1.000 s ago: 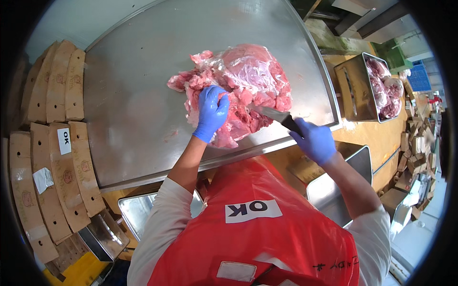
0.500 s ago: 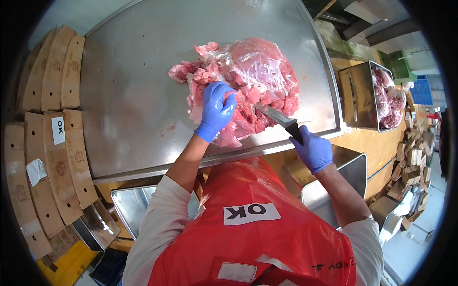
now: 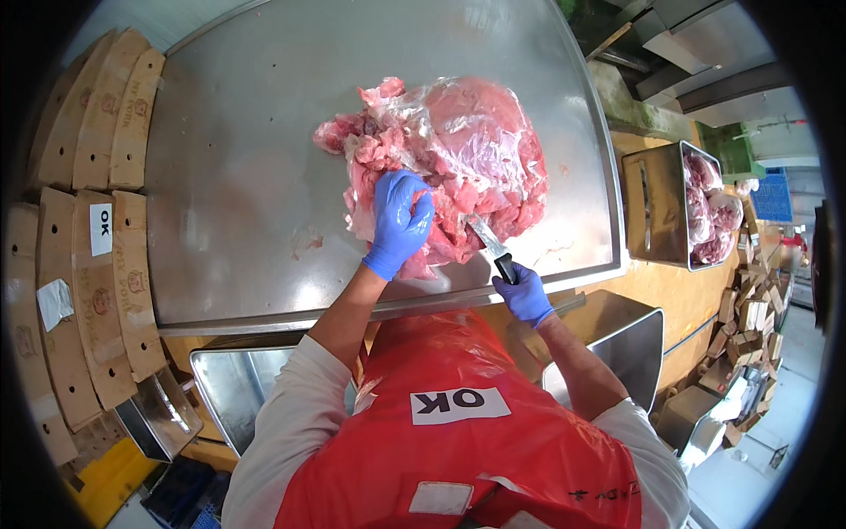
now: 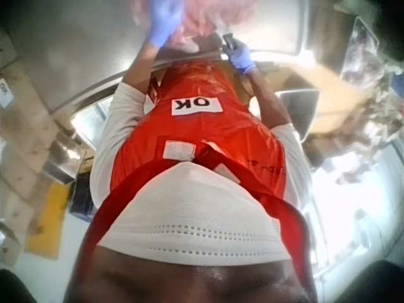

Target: The person uses a knife to trim fat and connective tissue from a large piece of raw meat on a stainless steel table. They repeatedly reposition the meat and remove trimmed pieces by hand.

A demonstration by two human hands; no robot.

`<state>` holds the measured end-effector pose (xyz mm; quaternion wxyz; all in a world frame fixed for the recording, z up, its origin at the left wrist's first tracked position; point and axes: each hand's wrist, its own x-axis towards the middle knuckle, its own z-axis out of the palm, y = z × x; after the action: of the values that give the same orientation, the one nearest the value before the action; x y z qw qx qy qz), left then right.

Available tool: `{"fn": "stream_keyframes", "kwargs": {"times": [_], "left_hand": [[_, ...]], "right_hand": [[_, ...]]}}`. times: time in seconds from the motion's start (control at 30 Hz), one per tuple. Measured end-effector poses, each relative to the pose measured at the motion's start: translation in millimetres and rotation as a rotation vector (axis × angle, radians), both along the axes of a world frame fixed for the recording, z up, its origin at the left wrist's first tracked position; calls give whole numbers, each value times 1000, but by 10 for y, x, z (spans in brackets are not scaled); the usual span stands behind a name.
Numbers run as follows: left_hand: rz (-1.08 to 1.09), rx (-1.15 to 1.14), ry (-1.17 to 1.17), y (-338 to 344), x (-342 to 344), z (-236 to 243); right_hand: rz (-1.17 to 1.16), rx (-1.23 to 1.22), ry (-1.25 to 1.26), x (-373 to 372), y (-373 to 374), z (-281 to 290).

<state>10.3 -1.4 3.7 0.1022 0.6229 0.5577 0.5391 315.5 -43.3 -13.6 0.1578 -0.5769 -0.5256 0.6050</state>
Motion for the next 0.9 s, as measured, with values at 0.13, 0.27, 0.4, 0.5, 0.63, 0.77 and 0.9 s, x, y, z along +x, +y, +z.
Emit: {"fn": "stream_keyframes", "kwargs": {"times": [0.13, 0.27, 0.4, 0.5, 0.63, 0.77, 0.9], "left_hand": [[17, 31, 1, 68, 3, -11], [-19, 44, -61, 93, -55, 57], [-50, -41, -5, 50, -75, 99], [-12, -4, -1, -8, -2, 98], [-14, -66, 7, -38, -75, 99], [-61, -48, 2, -40, -78, 116], [-31, 21, 11, 46, -137, 15]], "right_hand": [[154, -159, -68, 146, 160, 193], [376, -257, -351, -149, 630, 1230], [544, 414, -714, 10, 474, 874], [454, 224, -526, -93, 373, 720], [423, 41, -234, -72, 414, 549], [350, 87, -54, 49, 380, 53], [503, 128, -192, 46, 571, 313]]}}
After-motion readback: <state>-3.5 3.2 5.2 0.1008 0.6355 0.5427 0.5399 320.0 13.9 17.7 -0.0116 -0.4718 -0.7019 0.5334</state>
